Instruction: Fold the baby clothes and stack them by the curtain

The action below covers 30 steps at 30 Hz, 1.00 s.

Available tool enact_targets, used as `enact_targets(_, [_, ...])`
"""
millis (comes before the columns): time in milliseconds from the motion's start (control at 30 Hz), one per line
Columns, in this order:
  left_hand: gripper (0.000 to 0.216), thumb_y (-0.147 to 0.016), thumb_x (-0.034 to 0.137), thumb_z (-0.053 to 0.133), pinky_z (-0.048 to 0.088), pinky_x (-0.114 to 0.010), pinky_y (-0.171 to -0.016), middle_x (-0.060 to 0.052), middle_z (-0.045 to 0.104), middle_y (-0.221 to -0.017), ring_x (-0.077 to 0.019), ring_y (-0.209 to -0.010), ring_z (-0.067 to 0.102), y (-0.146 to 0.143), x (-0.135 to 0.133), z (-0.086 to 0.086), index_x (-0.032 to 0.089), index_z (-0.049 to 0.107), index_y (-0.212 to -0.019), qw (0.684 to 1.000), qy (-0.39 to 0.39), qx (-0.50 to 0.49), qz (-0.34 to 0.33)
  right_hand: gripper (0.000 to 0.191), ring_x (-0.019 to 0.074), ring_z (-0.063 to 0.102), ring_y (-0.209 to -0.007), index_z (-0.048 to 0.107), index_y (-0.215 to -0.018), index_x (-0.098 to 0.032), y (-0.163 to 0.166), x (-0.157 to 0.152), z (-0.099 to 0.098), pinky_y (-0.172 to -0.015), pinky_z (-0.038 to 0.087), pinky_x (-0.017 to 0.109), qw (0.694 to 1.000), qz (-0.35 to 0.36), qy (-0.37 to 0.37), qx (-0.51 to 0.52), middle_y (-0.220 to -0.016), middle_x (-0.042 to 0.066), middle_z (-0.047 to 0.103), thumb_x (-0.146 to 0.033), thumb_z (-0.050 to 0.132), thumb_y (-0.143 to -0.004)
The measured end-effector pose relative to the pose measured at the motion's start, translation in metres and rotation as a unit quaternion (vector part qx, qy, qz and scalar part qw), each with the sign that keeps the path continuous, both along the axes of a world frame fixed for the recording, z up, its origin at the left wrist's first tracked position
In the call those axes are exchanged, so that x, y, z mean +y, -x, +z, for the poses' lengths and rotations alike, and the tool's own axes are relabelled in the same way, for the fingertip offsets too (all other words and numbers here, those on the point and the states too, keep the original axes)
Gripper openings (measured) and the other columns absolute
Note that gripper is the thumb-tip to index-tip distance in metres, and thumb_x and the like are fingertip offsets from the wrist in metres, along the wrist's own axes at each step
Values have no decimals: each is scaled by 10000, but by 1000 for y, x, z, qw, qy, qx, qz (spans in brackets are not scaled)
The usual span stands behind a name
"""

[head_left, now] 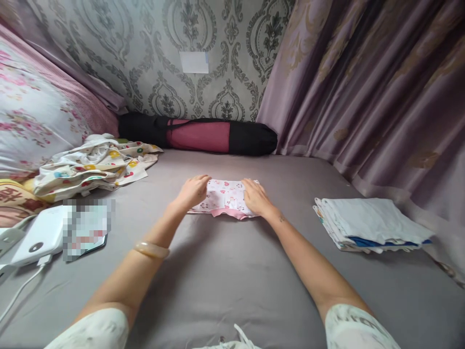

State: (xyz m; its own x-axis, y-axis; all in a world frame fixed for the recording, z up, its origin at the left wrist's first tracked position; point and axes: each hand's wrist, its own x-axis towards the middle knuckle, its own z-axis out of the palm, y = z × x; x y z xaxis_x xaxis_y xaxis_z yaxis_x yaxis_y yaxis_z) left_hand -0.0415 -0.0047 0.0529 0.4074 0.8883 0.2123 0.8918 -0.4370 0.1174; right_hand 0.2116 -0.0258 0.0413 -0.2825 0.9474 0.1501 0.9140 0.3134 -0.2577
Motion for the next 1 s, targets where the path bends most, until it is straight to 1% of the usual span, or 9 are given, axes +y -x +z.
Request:
enact_targets(67, [463,-949,170,347,368,-443,-1126,-117,507,-1473,-253,-1402,414,-31,4,-10,167,512,-1382,1000,-12,0,28,575,230,196,-1494,327,-1526,-87,20,8,-5,-1211,124,452,1000,-13,21,-9,-1610,106,281,-237,284,-972])
enact_targets(167, [483,-984,236,336,272,-502,-1178,-123,404,-1551,-282,-1468,294,-63,10,-30,141,437,-1447,999,12,15,49,602,238,112,-1515,281,-1544,-77,40,15,-13,-1216,54,498,999,-22,43,-24,-1634,89,205,-271,261,-975])
enact_targets(267, [510,-1005,285,296,229,-517,-1191,-127,381,-1563,-302,-1475,272,-75,15,-47,119,405,-1475,998,31,25,51,606,240,110,-1515,293,-1543,-82,46,18,-21,-1215,27,510,998,-19,46,-35,-1633,76,209,-259,259,-964])
enact_targets(367, [522,-1019,321,254,210,-510,-1199,-122,403,-1551,-300,-1472,280,-75,18,-57,127,417,-1476,998,36,31,48,601,243,121,-1512,305,-1543,-100,46,18,-27,-1214,32,515,998,-12,49,-42,-1629,65,227,-259,246,-966])
enact_targets(467, [534,-1024,338,233,199,-511,-1202,-118,404,-1551,-297,-1469,288,-73,18,-61,137,415,-1484,998,34,34,45,597,245,127,-1511,308,-1544,-109,45,18,-29,-1213,52,516,997,-6,58,-46,-1630,59,224,-265,229,-973])
enact_targets(567, [545,-1026,344,213,201,-541,-1193,-123,397,-1554,-309,-1463,298,-73,19,-62,138,403,-1493,998,41,32,41,599,247,126,-1511,301,-1548,-116,44,19,-28,-1212,68,516,997,-4,71,-43,-1631,53,218,-270,223,-974])
enact_targets(700, [531,-1026,346,218,205,-575,-1177,-121,389,-1559,-318,-1458,306,-74,21,-62,173,409,-1490,997,49,32,42,602,245,135,-1509,280,-1558,-131,45,22,-27,-1214,80,506,994,-6,99,-45,-1633,45,213,-280,214,-978])
enact_targets(867, [511,-1024,349,237,242,-576,-1158,-116,409,-1549,-315,-1446,323,-73,23,-59,198,422,-1476,998,53,21,39,596,247,165,-1503,276,-1561,-159,45,26,-29,-1212,83,497,992,-13,114,-54,-1631,45,229,-297,206,-986])
enact_targets(1000, [503,-1024,340,236,247,-571,-1158,-118,403,-1552,-309,-1447,323,-73,20,-55,188,441,-1458,998,50,20,38,593,248,185,-1497,290,-1555,-155,43,26,-27,-1210,93,497,993,-8,111,-46,-1627,53,244,-289,223,-982])
